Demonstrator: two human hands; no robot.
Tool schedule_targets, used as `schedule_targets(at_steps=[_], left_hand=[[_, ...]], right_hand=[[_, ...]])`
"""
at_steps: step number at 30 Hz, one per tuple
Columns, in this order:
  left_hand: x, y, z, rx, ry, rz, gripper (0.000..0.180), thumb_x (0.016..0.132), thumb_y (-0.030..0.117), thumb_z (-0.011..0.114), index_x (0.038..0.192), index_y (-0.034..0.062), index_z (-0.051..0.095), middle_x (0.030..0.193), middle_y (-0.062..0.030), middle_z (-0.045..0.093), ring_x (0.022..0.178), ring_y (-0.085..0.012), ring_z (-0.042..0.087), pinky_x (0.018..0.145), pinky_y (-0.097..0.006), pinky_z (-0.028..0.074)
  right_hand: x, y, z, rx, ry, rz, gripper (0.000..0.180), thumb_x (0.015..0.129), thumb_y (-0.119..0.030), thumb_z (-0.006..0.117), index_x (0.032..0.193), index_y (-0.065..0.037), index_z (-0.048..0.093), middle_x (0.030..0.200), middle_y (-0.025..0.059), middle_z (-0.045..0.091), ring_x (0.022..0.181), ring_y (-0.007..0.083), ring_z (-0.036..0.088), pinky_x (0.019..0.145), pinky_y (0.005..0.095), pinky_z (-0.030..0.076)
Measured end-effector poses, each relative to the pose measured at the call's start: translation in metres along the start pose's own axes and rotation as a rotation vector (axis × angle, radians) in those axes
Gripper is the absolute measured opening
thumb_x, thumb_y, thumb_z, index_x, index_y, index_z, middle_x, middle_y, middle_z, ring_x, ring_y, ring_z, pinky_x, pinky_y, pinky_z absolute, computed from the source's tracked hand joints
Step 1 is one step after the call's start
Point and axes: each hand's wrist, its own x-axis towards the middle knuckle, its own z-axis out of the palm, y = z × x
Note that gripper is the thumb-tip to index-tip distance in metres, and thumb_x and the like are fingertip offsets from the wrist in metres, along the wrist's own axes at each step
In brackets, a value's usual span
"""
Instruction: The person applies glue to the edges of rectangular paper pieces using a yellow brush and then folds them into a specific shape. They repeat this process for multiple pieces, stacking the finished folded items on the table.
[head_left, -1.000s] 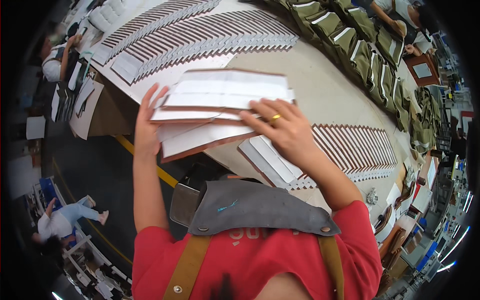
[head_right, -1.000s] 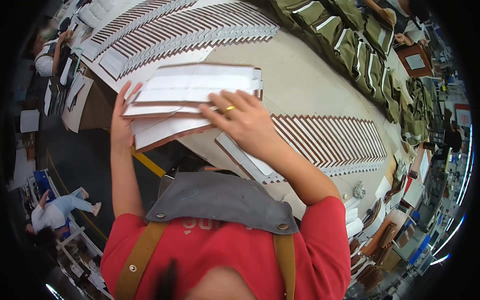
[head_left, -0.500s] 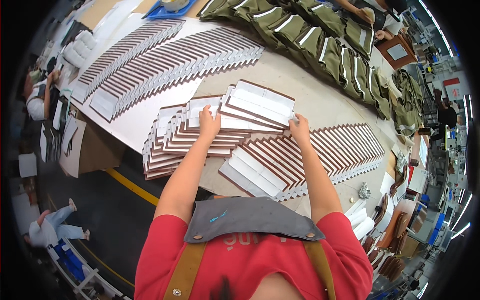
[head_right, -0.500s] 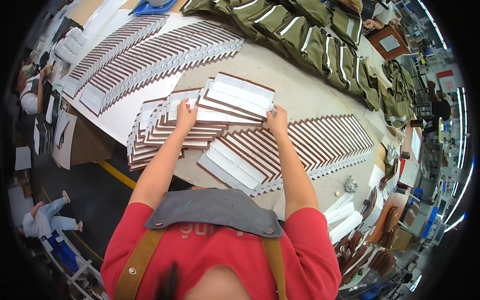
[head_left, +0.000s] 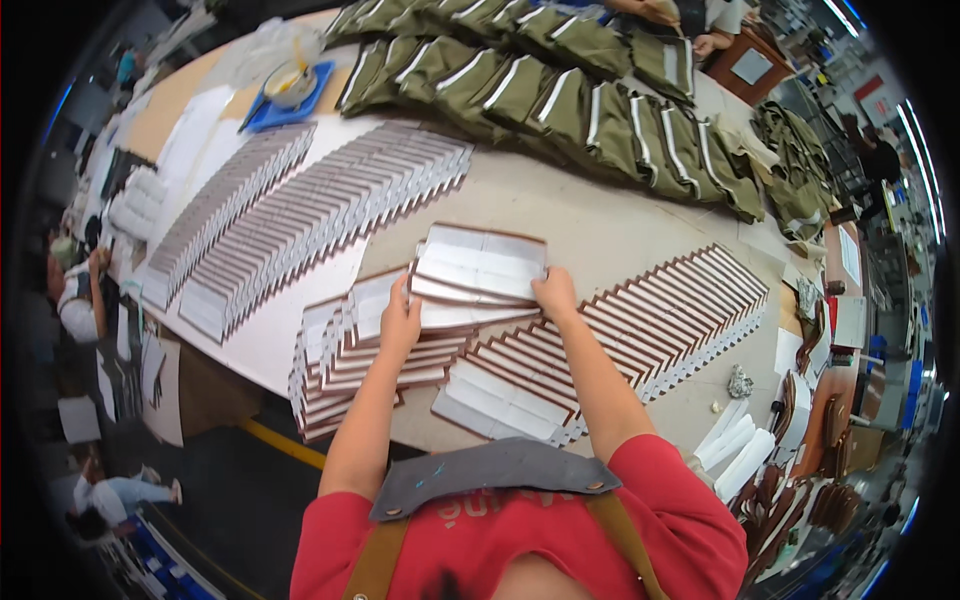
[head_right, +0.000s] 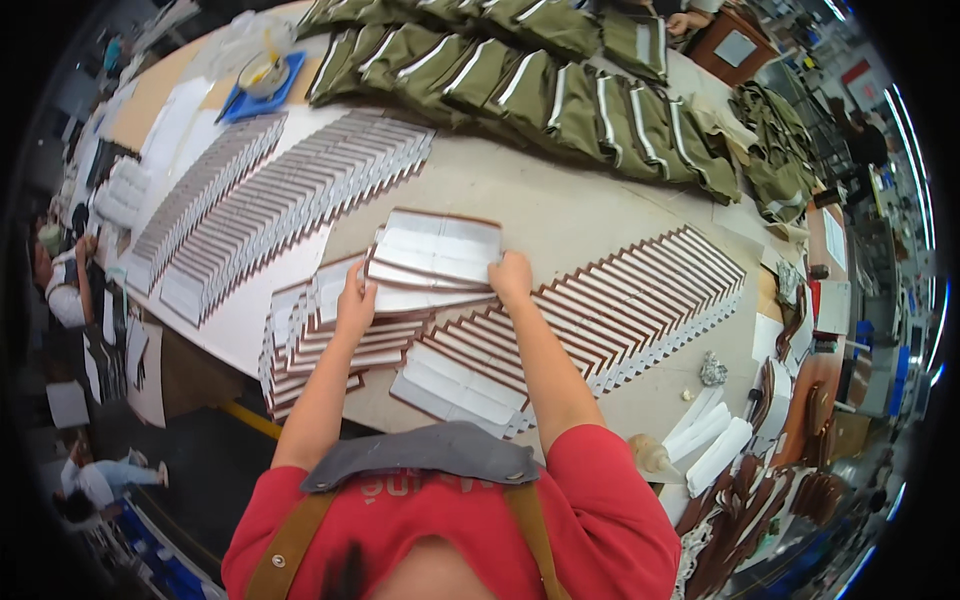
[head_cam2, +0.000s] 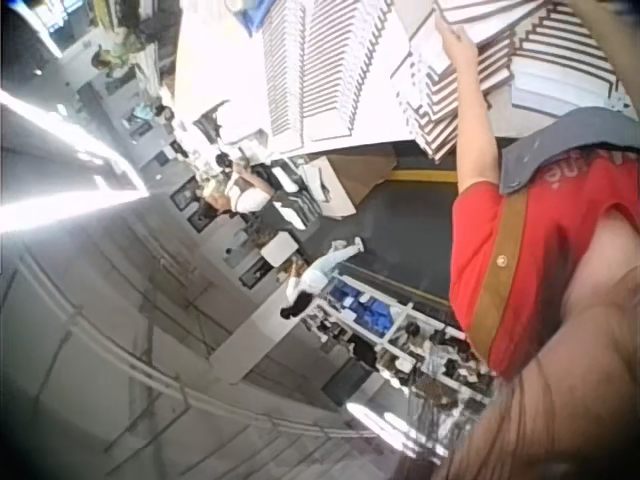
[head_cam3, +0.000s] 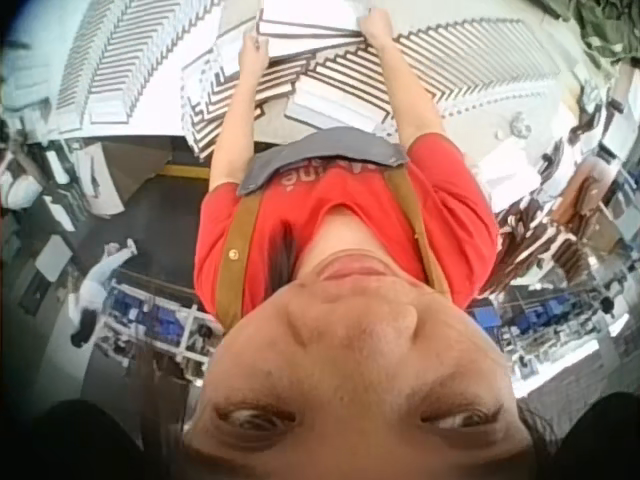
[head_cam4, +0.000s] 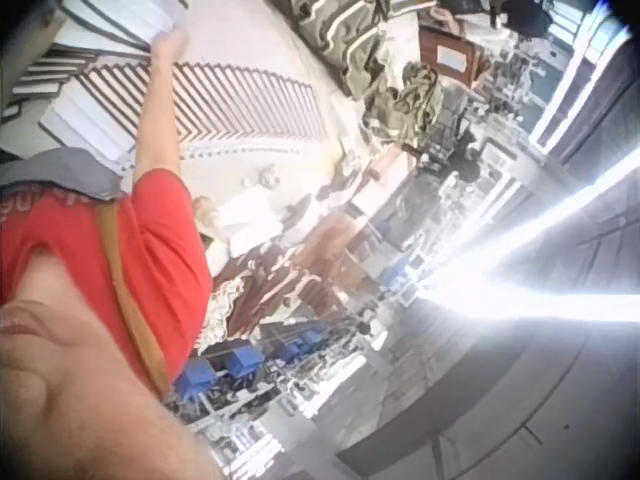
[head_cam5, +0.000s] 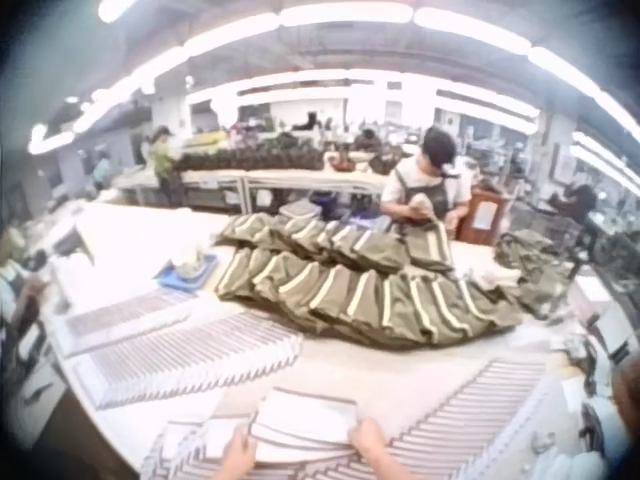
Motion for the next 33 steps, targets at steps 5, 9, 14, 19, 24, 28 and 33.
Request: schedule_targets(at_steps=[5,9,14,19,24,28,33], left_hand=[[-0.005,0.045,-0.024,0.032,0.091,0.118,0.041,0.083,0.007,0.046,0.123,0.0110,0.039,0.062,-0.0120,0.048,0.051,-0.0234,0.045,0.052,-0.032,0.038],[0.013,0.091,-0.040,-0.087,0.130,0.144,0.030,0.083,0.000,0.045,0.112,0.0064,0.051,0.063,-0.0082,0.048,0.054,-0.0123,0.039,0.051,-0.025,0.035],[0.025,0.158,-0.042,-0.057,0.043,0.599,0.022,0.079,-0.007,0.047,0.095,0.0041,0.059,0.066,-0.0090,0.047,0.054,-0.0179,0.042,0.050,-0.026,0.036],[0.041,0.216,-0.040,-0.101,0.068,0.754,0.026,0.075,-0.010,0.049,0.094,0.0053,0.059,0.064,-0.0086,0.043,0.053,-0.0199,0.043,0.049,-0.025,0.036],[0.053,0.191,-0.031,-0.167,0.151,0.518,0.017,0.081,-0.005,0.047,0.093,0.0016,0.058,0.070,-0.0088,0.051,0.059,-0.0144,0.044,0.054,-0.023,0.036],[0.047,0.105,-0.016,-0.066,0.161,0.431,0.016,0.084,0.000,0.046,0.096,0.0009,0.058,0.083,-0.0125,0.059,0.068,-0.0191,0.054,0.062,-0.023,0.041],[0.032,0.028,-0.007,0.620,0.188,0.242,0.023,0.077,0.002,0.053,0.099,0.0055,0.056,0.102,-0.0169,0.052,0.094,-0.0317,0.051,0.081,-0.036,0.040]], right_hand=[[-0.006,-0.004,-0.005,0.416,0.202,-0.059,0.018,0.077,-0.009,0.049,0.090,0.003,0.046,0.076,0.0220,0.056,0.074,0.0369,0.055,0.069,0.0409,0.043],[0.026,0.024,-0.055,0.462,0.436,-0.236,0.012,0.080,-0.004,0.045,0.092,-0.002,0.045,0.074,0.0197,0.054,0.069,0.0361,0.053,0.065,0.0368,0.043],[0.047,0.070,-0.113,0.241,0.394,-0.161,0.016,0.083,-0.013,0.045,0.095,-0.003,0.051,0.075,0.0219,0.057,0.072,0.0397,0.054,0.064,0.0408,0.043],[0.060,0.107,-0.131,-0.001,0.508,-0.087,0.018,0.084,-0.018,0.045,0.096,-0.010,0.055,0.075,0.0214,0.059,0.072,0.0412,0.055,0.064,0.0475,0.043],[0.060,0.122,-0.126,0.211,0.567,0.011,0.016,0.084,-0.012,0.044,0.093,-0.001,0.052,0.074,0.0221,0.058,0.070,0.0391,0.056,0.060,0.0421,0.043],[0.062,0.135,-0.120,0.235,0.586,-0.041,0.018,0.085,-0.013,0.047,0.092,0.002,0.050,0.081,0.0192,0.057,0.073,0.0306,0.055,0.064,0.0367,0.043],[0.063,0.142,-0.115,0.064,0.763,-0.325,0.020,0.085,-0.013,0.045,0.094,0.004,0.049,0.067,0.0147,0.056,0.057,0.0285,0.052,0.055,0.0359,0.042]])
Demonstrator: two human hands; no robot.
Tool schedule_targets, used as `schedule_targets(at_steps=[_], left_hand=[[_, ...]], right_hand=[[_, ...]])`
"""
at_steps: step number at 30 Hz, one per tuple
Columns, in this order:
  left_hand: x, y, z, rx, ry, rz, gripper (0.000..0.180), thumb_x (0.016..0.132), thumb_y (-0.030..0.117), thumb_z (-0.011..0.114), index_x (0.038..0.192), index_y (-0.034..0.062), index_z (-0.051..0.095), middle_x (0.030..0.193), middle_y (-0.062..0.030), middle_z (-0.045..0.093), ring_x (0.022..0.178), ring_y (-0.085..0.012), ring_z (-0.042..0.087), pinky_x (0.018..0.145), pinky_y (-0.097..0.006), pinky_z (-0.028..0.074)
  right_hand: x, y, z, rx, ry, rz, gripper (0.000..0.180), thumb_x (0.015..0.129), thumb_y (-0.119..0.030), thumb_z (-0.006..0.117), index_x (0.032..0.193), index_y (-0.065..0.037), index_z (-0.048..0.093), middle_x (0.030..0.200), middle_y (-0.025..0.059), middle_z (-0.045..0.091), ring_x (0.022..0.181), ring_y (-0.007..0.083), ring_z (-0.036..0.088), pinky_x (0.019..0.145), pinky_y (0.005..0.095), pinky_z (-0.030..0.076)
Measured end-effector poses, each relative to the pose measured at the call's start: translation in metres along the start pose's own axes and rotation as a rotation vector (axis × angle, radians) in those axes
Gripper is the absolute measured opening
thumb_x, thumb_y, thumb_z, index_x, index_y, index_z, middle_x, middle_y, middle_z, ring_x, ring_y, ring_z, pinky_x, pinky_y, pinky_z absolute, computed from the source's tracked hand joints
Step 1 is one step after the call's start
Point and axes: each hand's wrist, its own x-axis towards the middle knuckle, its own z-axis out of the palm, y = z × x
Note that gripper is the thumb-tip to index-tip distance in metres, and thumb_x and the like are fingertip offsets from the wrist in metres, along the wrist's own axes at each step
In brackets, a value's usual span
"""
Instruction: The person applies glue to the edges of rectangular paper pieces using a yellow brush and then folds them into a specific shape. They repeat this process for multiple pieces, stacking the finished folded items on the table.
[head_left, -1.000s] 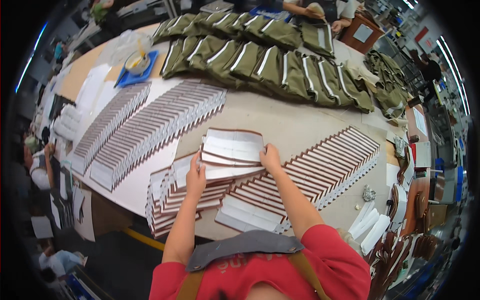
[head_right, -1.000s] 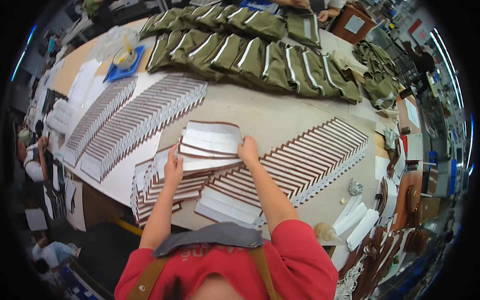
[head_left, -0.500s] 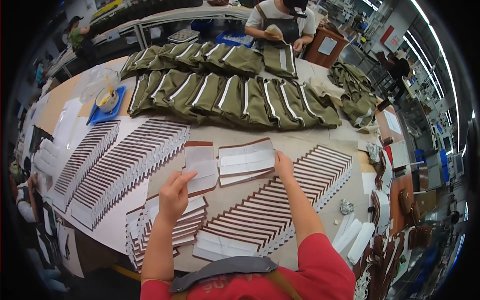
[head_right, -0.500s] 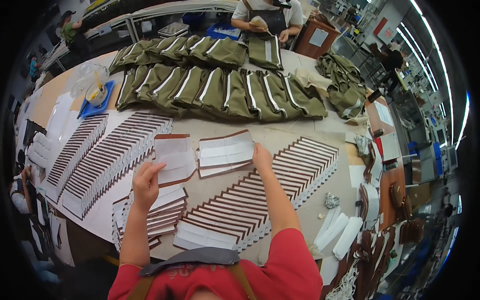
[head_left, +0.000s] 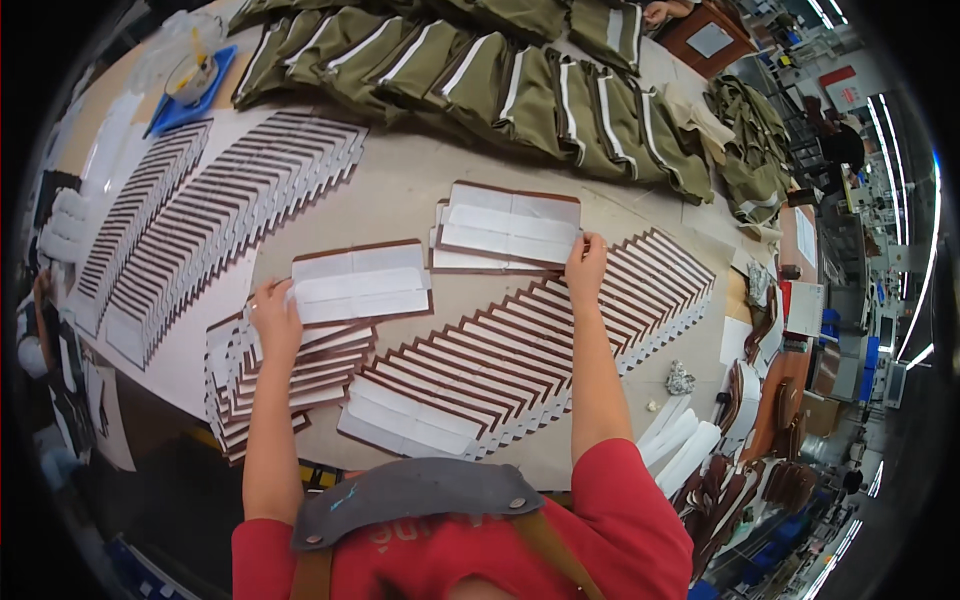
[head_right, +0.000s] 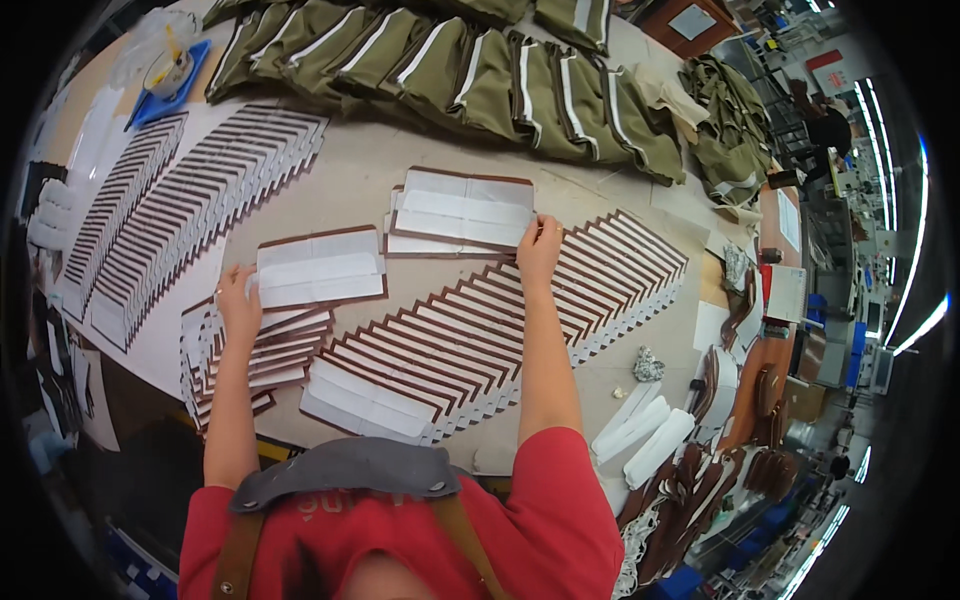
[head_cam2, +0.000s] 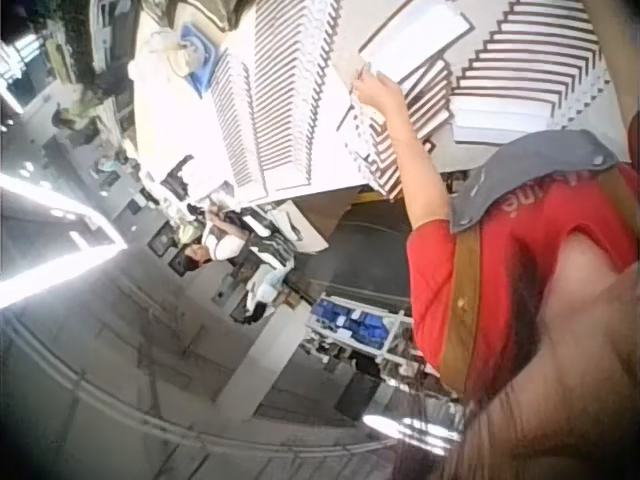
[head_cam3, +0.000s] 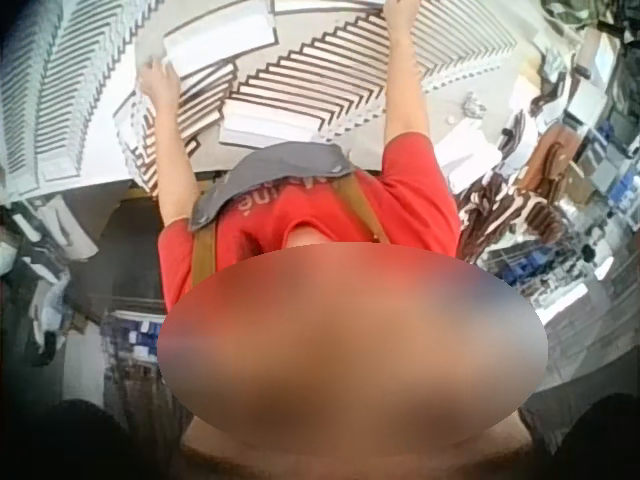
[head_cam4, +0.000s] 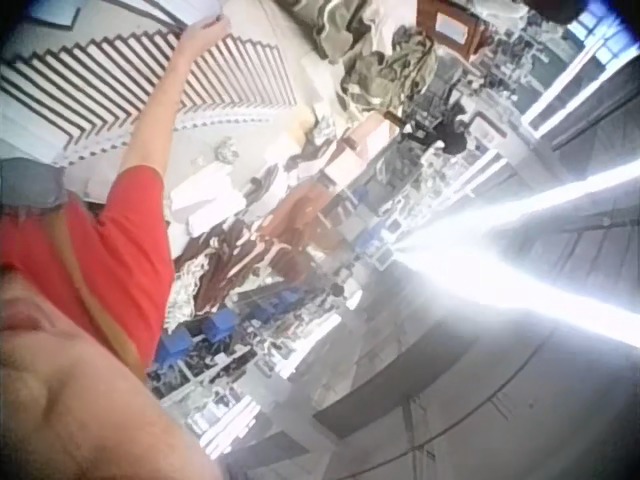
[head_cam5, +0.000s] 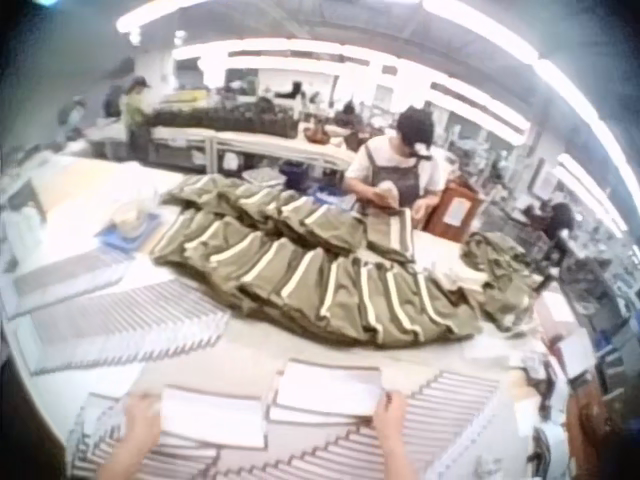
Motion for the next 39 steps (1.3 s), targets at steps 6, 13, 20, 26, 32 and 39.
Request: schedule_targets(at_steps=[6,13,20,26,32,39], left_hand=[[0.022,0.121,0.048,-0.497,-0.231,0.264,0.030,0.071,0.005,0.056,0.101,0.0026,0.053,0.108,-0.0142,0.051,0.102,-0.0327,0.046,0.087,-0.041,0.036],[0.006,0.174,0.089,-0.209,-0.241,0.311,0.054,0.082,0.019,0.050,0.127,-0.0002,0.029,0.123,-0.0212,0.042,0.115,-0.0344,0.037,0.097,-0.045,0.025],[0.019,0.188,0.095,-0.954,-0.467,-0.278,0.053,0.087,0.025,0.047,0.127,-0.0007,0.024,0.107,-0.0206,0.049,0.099,-0.0267,0.052,0.081,-0.040,0.041],[0.016,0.211,0.085,-0.996,-0.850,-0.732,0.059,0.085,0.024,0.050,0.126,0.0009,0.015,0.094,-0.0202,0.053,0.073,-0.0239,0.060,0.065,-0.033,0.050],[0.023,0.224,0.093,-1.449,-0.529,-0.728,0.047,0.085,0.006,0.043,0.125,0.0040,0.019,0.086,-0.0171,0.053,0.071,-0.0204,0.059,0.061,-0.027,0.051],[0.052,0.131,0.105,-0.962,-0.366,-0.300,0.026,0.084,0.003,0.041,0.109,0.0044,0.046,0.079,-0.0067,0.051,0.064,-0.0103,0.051,0.058,-0.023,0.047]], right_hand=[[0.009,-0.017,-0.008,0.277,-0.320,0.495,0.028,0.084,-0.015,0.048,0.105,0.003,0.051,0.069,0.0128,0.055,0.064,0.0150,0.051,0.058,0.0280,0.041],[0.025,0.031,-0.033,0.729,-0.126,0.716,0.024,0.082,-0.006,0.049,0.104,0.001,0.053,0.087,0.0075,0.058,0.072,0.0124,0.052,0.064,0.0241,0.042],[0.020,0.024,-0.034,0.954,-0.075,0.973,0.018,0.083,-0.007,0.049,0.101,-0.007,0.053,0.089,0.0004,0.057,0.076,0.0105,0.054,0.058,0.0245,0.045],[0.024,0.013,-0.041,1.002,-0.015,1.049,0.017,0.083,-0.006,0.049,0.099,-0.004,0.053,0.089,0.0039,0.058,0.076,0.0129,0.056,0.061,0.0252,0.047],[0.016,0.010,-0.040,1.045,-0.032,1.113,0.014,0.082,-0.007,0.049,0.096,-0.006,0.052,0.087,0.0044,0.057,0.073,0.0152,0.055,0.056,0.0284,0.046],[0.040,0.035,-0.077,0.967,0.101,1.051,0.016,0.083,-0.008,0.049,0.098,-0.007,0.051,0.088,0.0029,0.057,0.074,0.0122,0.053,0.059,0.0254,0.043]])
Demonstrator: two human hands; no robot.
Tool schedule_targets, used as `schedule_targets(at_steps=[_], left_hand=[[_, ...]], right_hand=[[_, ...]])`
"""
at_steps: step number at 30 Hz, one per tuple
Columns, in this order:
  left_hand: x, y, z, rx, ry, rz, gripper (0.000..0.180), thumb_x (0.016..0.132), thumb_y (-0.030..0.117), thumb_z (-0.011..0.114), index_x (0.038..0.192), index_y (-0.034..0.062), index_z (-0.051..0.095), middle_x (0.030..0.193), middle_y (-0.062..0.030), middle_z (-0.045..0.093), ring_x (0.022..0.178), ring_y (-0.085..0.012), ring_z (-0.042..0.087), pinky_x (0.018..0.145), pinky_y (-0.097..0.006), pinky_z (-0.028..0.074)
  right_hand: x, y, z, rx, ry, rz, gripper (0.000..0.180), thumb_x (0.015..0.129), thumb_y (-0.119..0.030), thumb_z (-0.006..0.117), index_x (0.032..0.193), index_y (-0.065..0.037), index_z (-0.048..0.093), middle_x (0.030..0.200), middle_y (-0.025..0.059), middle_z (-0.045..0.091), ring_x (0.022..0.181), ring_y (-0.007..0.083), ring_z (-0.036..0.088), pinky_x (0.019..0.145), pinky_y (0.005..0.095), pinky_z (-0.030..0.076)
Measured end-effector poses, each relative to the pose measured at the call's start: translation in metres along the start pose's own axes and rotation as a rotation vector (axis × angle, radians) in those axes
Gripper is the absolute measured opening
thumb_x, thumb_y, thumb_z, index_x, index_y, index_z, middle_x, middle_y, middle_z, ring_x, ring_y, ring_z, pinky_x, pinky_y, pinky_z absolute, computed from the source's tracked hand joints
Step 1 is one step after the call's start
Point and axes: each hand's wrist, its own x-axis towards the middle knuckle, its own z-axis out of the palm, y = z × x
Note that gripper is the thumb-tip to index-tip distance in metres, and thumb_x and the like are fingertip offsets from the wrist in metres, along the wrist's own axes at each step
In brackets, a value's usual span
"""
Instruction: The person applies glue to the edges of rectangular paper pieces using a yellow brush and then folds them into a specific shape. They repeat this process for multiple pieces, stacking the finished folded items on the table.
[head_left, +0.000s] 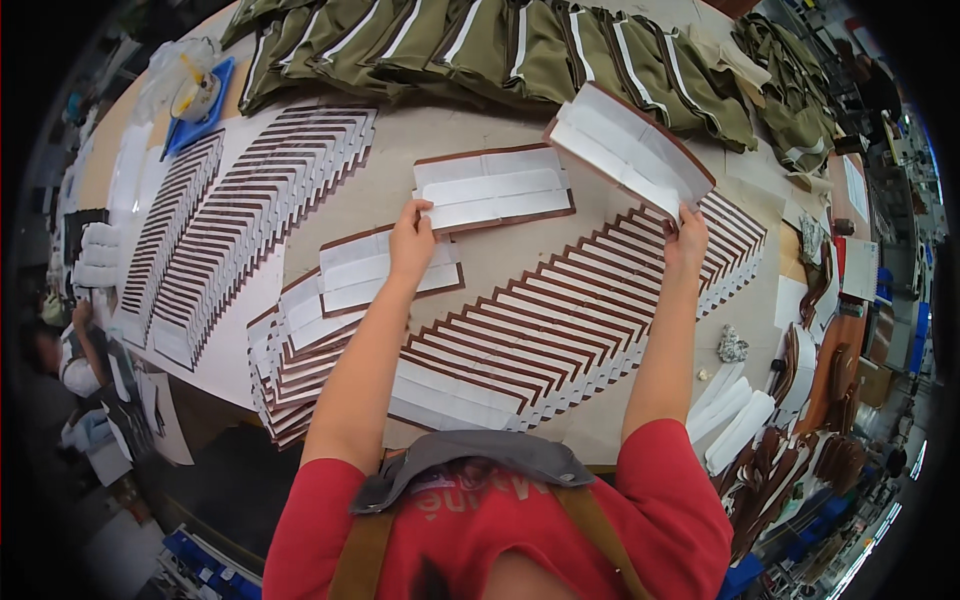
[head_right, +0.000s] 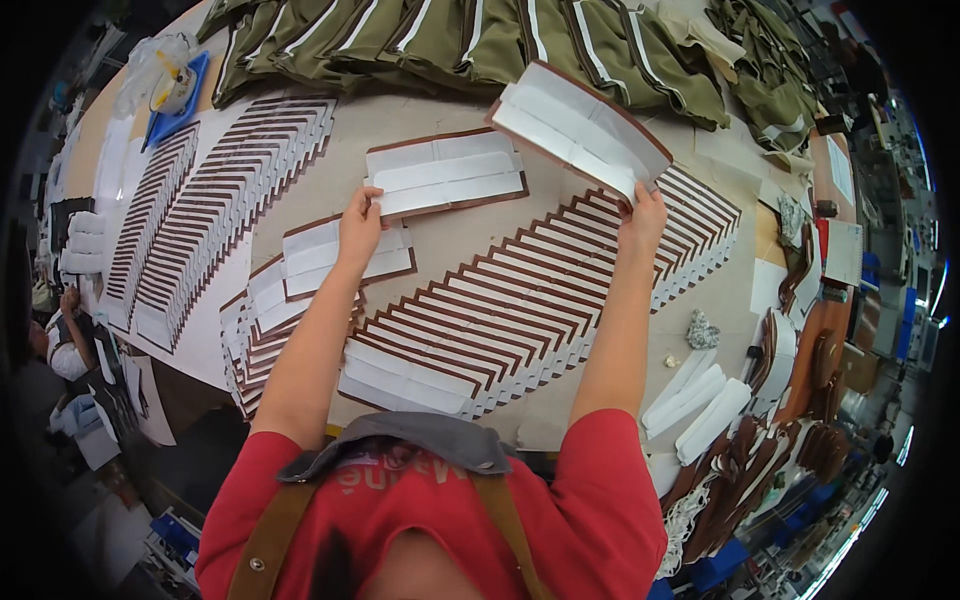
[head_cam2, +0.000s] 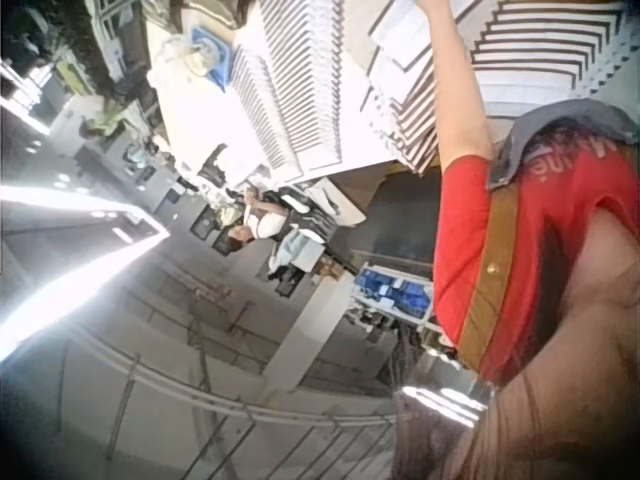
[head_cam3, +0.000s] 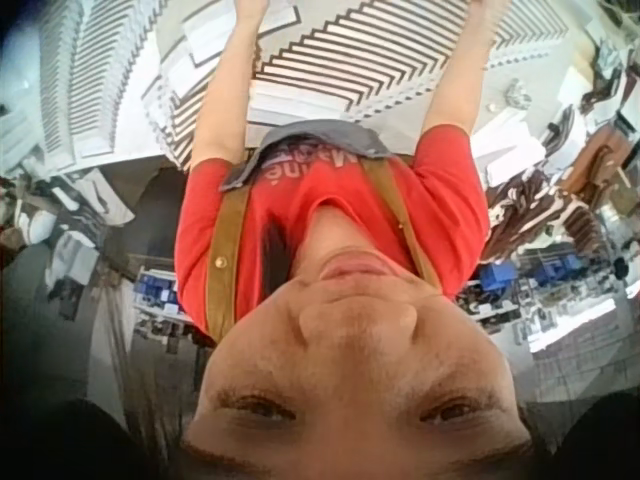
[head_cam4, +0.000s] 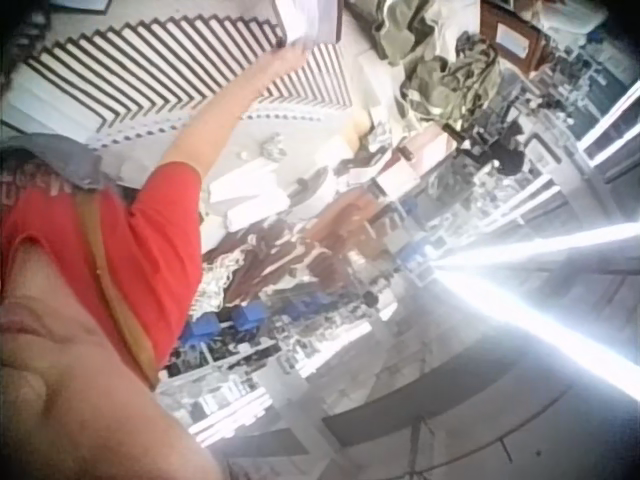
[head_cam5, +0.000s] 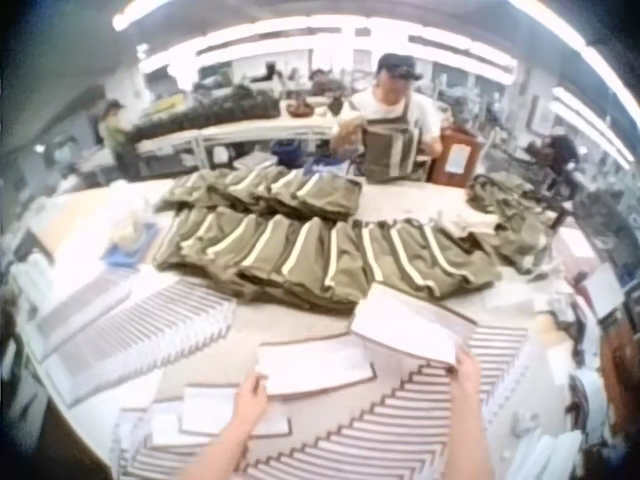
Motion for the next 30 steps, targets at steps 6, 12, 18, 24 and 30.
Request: schedule_targets(at_steps=[6,12,18,24,30], left_hand=[[0.005,0.006,-0.034,-0.358,-0.128,-0.409,0.048,0.091,0.041,0.029,0.109,0.0015,0.050,0.104,-0.0113,0.051,0.083,-0.0199,0.051,0.080,-0.035,0.044],[0.005,0.006,-0.040,-0.510,-0.116,-0.494,0.047,0.088,0.042,0.037,0.106,0.0010,0.052,0.110,-0.0131,0.050,0.091,-0.0222,0.053,0.080,-0.035,0.044],[-0.002,-0.010,-0.027,0.002,-0.001,-0.304,0.019,0.082,0.018,0.052,0.071,0.0024,0.051,0.060,-0.0035,0.052,0.054,-0.0107,0.049,0.051,-0.026,0.038],[-0.001,-0.033,-0.024,0.077,0.103,-0.222,0.019,0.080,0.018,0.055,0.073,0.0004,0.052,0.062,-0.0065,0.055,0.054,-0.0129,0.051,0.052,-0.027,0.041],[0.002,-0.029,-0.024,0.170,0.104,-0.207,0.016,0.079,0.016,0.057,0.076,0.0012,0.052,0.064,-0.0033,0.052,0.056,-0.0104,0.047,0.052,-0.025,0.038]], right_hand=[[-0.037,0.035,0.066,-0.129,-0.305,0.204,0.018,0.083,-0.014,0.051,0.100,-0.007,0.052,0.089,0.0023,0.057,0.074,0.0097,0.053,0.061,0.0239,0.043],[-0.034,0.109,0.101,-0.526,-0.498,-0.085,0.021,0.081,-0.015,0.053,0.094,0.001,0.053,0.082,0.0073,0.059,0.069,0.0163,0.055,0.060,0.0290,0.044],[-0.026,0.095,0.102,-0.932,-0.408,-0.278,0.018,0.076,-0.018,0.057,0.079,0.000,0.056,0.068,0.0122,0.058,0.061,0.0235,0.055,0.059,0.0333,0.043],[-0.020,0.089,0.106,-1.007,-0.423,-0.241,0.017,0.071,-0.018,0.060,0.072,-0.001,0.055,0.060,0.0097,0.056,0.056,0.0214,0.053,0.055,0.0321,0.043],[-0.010,0.089,0.102,-0.986,-0.501,-0.224,0.015,0.068,-0.015,0.063,0.068,-0.003,0.054,0.055,0.0040,0.051,0.051,0.0141,0.047,0.049,0.0274,0.039]])
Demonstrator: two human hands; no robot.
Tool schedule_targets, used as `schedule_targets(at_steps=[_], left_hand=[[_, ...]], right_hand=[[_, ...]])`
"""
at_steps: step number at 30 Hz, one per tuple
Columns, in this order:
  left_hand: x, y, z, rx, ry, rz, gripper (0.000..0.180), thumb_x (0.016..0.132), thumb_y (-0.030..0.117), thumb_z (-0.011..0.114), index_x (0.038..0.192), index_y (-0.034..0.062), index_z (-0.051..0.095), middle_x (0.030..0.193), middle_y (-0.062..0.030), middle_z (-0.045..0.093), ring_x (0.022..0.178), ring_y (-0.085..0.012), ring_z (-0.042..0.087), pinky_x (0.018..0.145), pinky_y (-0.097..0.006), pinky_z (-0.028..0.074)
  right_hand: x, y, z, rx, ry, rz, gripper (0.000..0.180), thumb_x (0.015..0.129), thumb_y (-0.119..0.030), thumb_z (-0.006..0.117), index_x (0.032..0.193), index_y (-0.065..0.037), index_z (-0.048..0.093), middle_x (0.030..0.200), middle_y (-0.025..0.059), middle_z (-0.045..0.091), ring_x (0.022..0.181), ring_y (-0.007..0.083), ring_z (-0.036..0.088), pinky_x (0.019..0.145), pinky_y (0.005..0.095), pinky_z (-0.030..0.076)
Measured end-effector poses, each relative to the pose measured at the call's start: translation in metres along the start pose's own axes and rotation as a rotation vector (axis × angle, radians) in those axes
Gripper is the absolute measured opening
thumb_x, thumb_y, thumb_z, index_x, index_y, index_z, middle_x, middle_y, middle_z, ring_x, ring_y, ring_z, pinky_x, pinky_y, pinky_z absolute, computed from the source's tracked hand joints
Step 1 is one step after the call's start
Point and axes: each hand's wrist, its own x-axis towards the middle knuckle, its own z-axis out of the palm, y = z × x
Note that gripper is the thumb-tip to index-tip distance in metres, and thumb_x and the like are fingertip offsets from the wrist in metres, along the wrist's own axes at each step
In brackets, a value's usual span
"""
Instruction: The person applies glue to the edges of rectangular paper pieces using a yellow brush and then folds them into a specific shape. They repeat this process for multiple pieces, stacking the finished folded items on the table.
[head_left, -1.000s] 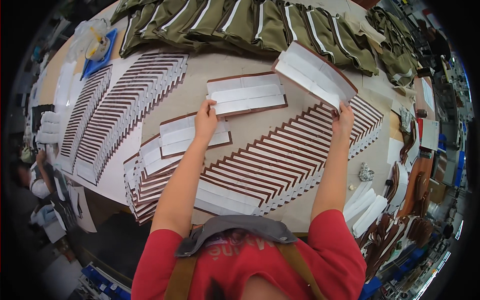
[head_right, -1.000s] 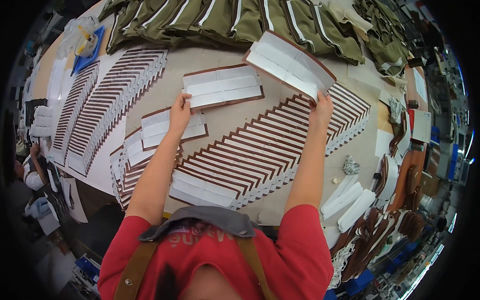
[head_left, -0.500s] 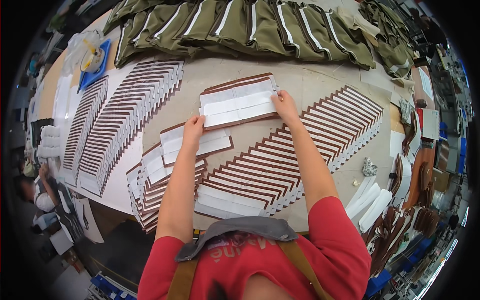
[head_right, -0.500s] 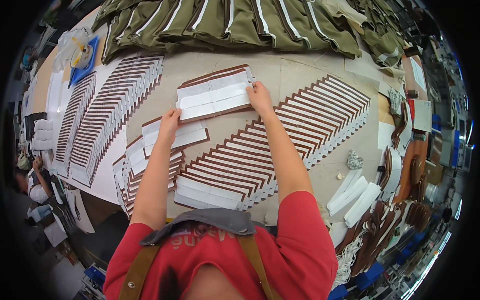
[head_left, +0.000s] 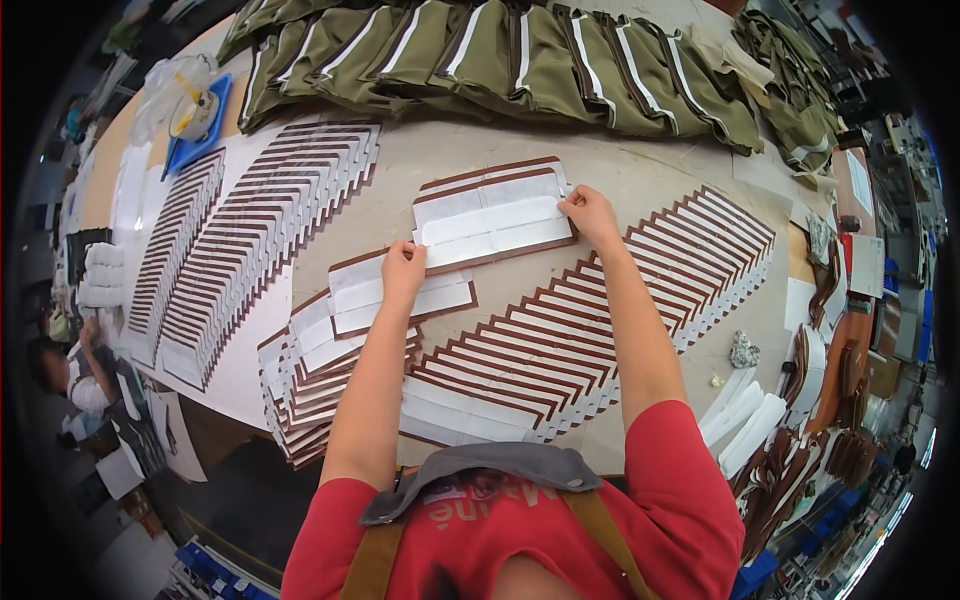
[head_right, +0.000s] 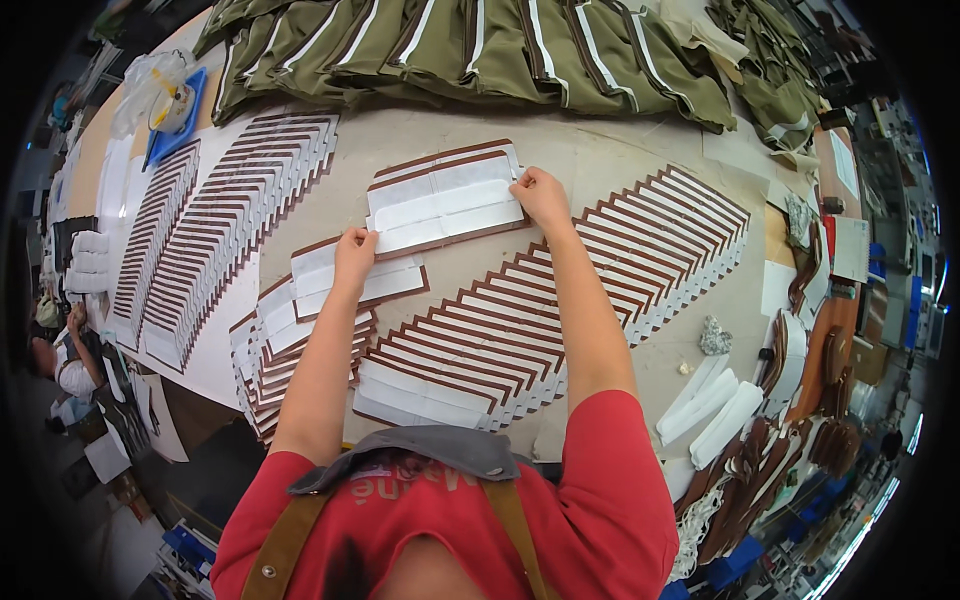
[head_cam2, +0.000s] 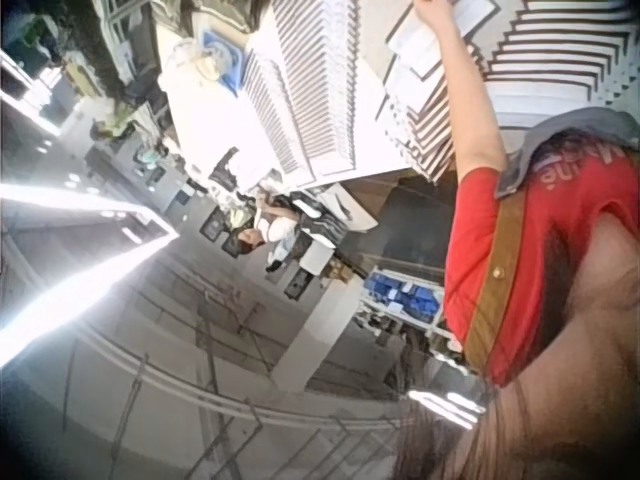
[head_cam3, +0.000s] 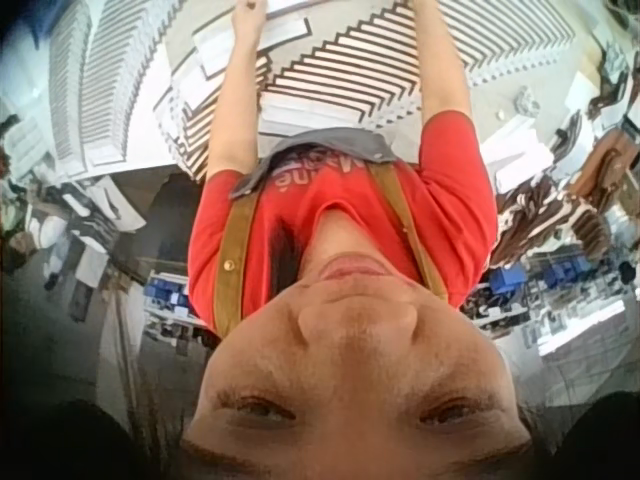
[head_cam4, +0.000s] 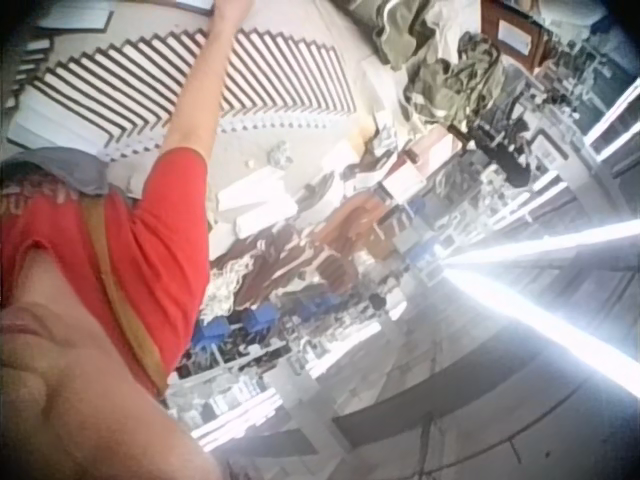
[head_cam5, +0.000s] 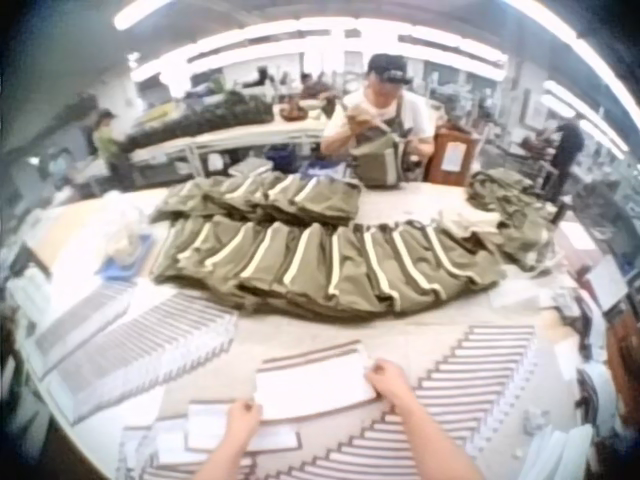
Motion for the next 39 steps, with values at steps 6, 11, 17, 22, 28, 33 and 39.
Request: schedule_targets(at_steps=[6,11,17,22,28,33,39], left_hand=[[-0.003,0.012,-0.002,0.074,0.008,0.001,0.015,0.077,0.015,0.058,0.075,0.0015,0.052,0.063,-0.0034,0.052,0.058,-0.0099,0.046,0.052,-0.025,0.038],[0.003,0.002,-0.001,0.022,0.026,0.004,0.018,0.076,0.016,0.059,0.075,-0.0001,0.051,0.064,-0.0097,0.057,0.054,-0.0171,0.055,0.052,-0.029,0.043],[0.005,0.006,0.001,-0.046,0.013,-0.065,0.022,0.075,0.019,0.061,0.080,-0.0004,0.052,0.067,-0.0093,0.057,0.055,-0.0161,0.053,0.052,-0.028,0.042],[0.011,0.002,0.007,0.051,-0.021,-0.013,0.021,0.077,0.019,0.061,0.081,-0.0002,0.053,0.060,-0.0009,0.049,0.052,-0.0085,0.044,0.045,-0.024,0.036],[0.017,-0.004,0.008,0.123,-0.009,-0.005,0.022,0.075,0.020,0.060,0.075,0.0000,0.051,0.058,-0.0067,0.050,0.053,-0.0171,0.046,0.054,-0.031,0.039],[0.015,0.005,0.008,0.130,0.067,0.127,0.021,0.077,0.020,0.058,0.079,-0.0001,0.050,0.062,-0.0083,0.051,0.056,-0.0182,0.047,0.055,-0.031,0.039],[0.035,0.046,0.023,0.086,-0.003,0.223,0.022,0.078,0.019,0.057,0.083,-0.0013,0.051,0.066,-0.0111,0.053,0.060,-0.0195,0.049,0.059,-0.032,0.041]], right_hand=[[0.009,0.002,-0.005,0.041,-0.106,0.061,0.017,0.066,-0.014,0.067,0.066,-0.003,0.054,0.055,0.0004,0.049,0.050,0.0099,0.044,0.046,0.0245,0.036],[0.015,-0.012,-0.012,-0.054,-0.196,0.175,0.017,0.065,-0.016,0.067,0.065,-0.003,0.054,0.056,0.0050,0.054,0.051,0.0154,0.051,0.050,0.0289,0.042],[0.008,-0.016,-0.010,-0.392,0.040,-0.057,0.036,0.063,-0.017,0.068,0.092,-0.004,0.050,0.093,0.0158,0.057,0.079,0.0285,0.056,0.072,0.0358,0.045],[0.012,-0.020,-0.006,-0.392,-0.035,-0.051,0.048,0.062,-0.016,0.069,0.101,-0.003,0.045,0.103,0.0178,0.053,0.091,0.0300,0.055,0.077,0.0357,0.045],[0.018,-0.030,-0.011,-0.214,-0.172,0.089,0.038,0.064,-0.014,0.066,0.096,0.000,0.050,0.083,0.0165,0.059,0.078,0.0262,0.059,0.069,0.0328,0.046],[0.020,-0.001,-0.012,-0.036,-0.112,-0.063,0.026,0.068,-0.016,0.066,0.084,0.001,0.054,0.068,0.0083,0.054,0.061,0.0178,0.051,0.057,0.0292,0.041],[0.013,0.007,-0.044,0.259,-0.147,0.075,0.017,0.076,-0.016,0.063,0.078,-0.002,0.053,0.057,-0.0026,0.045,0.049,0.0069,0.039,0.042,0.0229,0.031]])
